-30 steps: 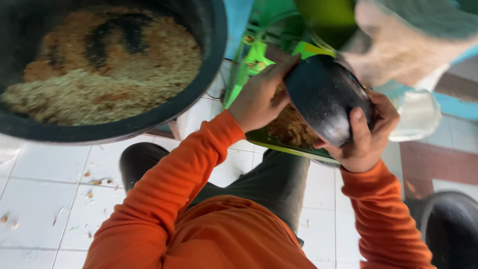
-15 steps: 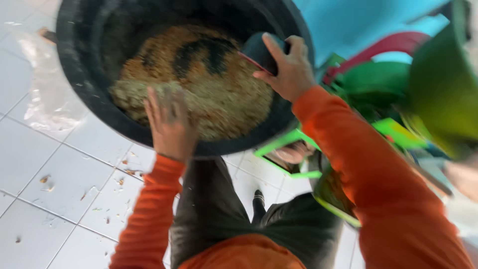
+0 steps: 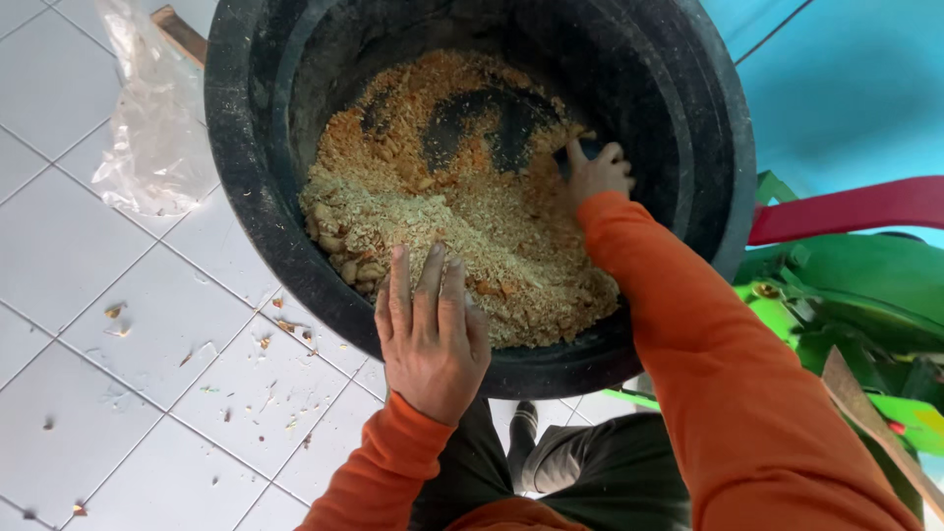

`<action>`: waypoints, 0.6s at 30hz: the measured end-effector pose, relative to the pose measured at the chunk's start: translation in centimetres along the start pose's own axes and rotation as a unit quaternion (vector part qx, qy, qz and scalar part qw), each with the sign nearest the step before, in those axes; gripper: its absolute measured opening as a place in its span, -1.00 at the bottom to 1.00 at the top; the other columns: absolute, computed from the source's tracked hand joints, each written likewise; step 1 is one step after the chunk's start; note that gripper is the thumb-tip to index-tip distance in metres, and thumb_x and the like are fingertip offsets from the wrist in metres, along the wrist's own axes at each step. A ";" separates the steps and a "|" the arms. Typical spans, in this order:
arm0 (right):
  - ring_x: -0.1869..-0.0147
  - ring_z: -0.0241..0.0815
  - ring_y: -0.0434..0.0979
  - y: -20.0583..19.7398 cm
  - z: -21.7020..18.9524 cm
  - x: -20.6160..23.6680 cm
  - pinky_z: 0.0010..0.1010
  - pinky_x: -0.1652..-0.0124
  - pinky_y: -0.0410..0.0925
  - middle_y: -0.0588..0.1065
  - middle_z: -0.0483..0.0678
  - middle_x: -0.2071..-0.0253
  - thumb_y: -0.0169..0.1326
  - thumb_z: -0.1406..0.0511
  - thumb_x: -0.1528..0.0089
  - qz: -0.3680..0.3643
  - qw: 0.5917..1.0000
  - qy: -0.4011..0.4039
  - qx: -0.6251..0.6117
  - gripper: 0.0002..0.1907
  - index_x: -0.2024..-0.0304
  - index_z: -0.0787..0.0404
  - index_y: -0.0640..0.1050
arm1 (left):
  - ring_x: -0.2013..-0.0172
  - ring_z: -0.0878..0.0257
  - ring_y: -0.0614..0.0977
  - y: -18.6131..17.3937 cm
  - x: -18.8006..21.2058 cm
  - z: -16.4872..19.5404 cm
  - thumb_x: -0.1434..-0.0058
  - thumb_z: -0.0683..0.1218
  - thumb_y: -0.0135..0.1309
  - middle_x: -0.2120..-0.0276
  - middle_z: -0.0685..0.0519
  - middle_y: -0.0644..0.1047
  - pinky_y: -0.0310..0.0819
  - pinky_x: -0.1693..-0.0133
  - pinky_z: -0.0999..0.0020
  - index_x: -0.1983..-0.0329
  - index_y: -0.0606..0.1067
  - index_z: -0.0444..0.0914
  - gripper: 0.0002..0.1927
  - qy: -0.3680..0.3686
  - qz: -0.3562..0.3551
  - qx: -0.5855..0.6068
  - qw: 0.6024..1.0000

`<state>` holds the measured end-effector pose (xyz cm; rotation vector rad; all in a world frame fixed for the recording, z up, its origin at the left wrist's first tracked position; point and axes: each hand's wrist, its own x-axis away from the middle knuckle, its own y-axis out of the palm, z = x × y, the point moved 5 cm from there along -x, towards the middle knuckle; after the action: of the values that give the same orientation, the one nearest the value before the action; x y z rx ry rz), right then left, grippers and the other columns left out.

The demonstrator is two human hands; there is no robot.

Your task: The person sits at a green grinding machine and uses a wooden scoop to move ground material from the machine tray into a large black basin. They mix and level the material in the basin with the scoop and their hands, then scoop the ground material into a small bowl.

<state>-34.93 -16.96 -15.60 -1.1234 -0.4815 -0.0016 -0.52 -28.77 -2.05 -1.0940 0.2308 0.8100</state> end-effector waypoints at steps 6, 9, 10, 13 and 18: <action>-0.09 0.52 0.57 -1.2 -2.3 2.7 0.03 -0.08 0.45 0.25 0.54 -0.30 -0.14 -0.18 -0.35 -0.026 0.965 -0.033 -0.259 -0.28 -0.53 -0.23 0.18 | -0.44 -0.18 0.28 -0.6 0.1 -0.2 -0.25 -0.22 0.02 -0.31 -0.13 0.44 0.26 -0.29 -0.15 -0.22 0.46 -0.32 -0.57 -0.006 0.020 0.028 0.999; -0.21 0.44 0.54 -2.3 -1.0 0.3 0.01 -0.15 0.42 0.40 0.39 -0.27 -0.08 -0.25 -0.44 0.126 0.919 -0.103 -0.359 -0.32 -0.49 -0.18 0.26 | -0.44 -0.18 0.29 -0.8 0.1 -0.4 -0.24 -0.23 0.02 -0.30 -0.14 0.43 0.26 -0.30 -0.12 -0.22 0.45 -0.33 -0.56 -0.008 0.026 0.052 0.998; -0.27 0.43 0.51 -2.7 -0.4 -0.4 0.01 -0.18 0.39 0.40 0.32 -0.30 -0.03 -0.26 -0.48 0.199 0.892 -0.135 -0.382 -0.32 -0.48 -0.14 0.27 | -0.44 -0.18 0.29 -0.8 0.1 -0.5 -0.25 -0.23 0.02 -0.30 -0.15 0.43 0.26 -0.31 -0.10 -0.22 0.45 -0.34 -0.56 -0.009 0.027 0.060 0.998; -0.09 0.56 0.44 -1.2 2.3 -3.3 0.06 -0.08 0.41 0.11 0.47 -0.32 0.02 -0.21 -0.28 0.138 0.942 -0.004 -0.306 -0.20 -0.51 -0.32 0.14 | -0.44 -0.19 0.29 -0.8 0.0 -0.6 -0.26 -0.25 0.01 -0.29 -0.16 0.44 0.24 -0.32 -0.10 -0.21 0.45 -0.35 -0.58 -0.009 0.027 0.050 0.998; -0.21 0.62 0.30 -1.0 0.0 -1.7 0.22 -0.03 0.35 0.01 0.46 -0.32 0.10 -0.15 -0.24 0.188 0.980 -0.006 -0.068 -0.07 -0.54 -0.29 -0.02 | -0.42 -0.20 0.30 -0.6 -0.2 -0.4 -0.21 -0.24 0.01 -0.28 -0.17 0.43 0.25 -0.29 -0.09 -0.18 0.47 -0.36 -0.56 -0.015 0.017 0.055 0.998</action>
<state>-36.72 -17.85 -15.35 -1.3364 -0.2769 0.3063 -0.13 -29.34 -1.74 -0.9765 0.2665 0.8337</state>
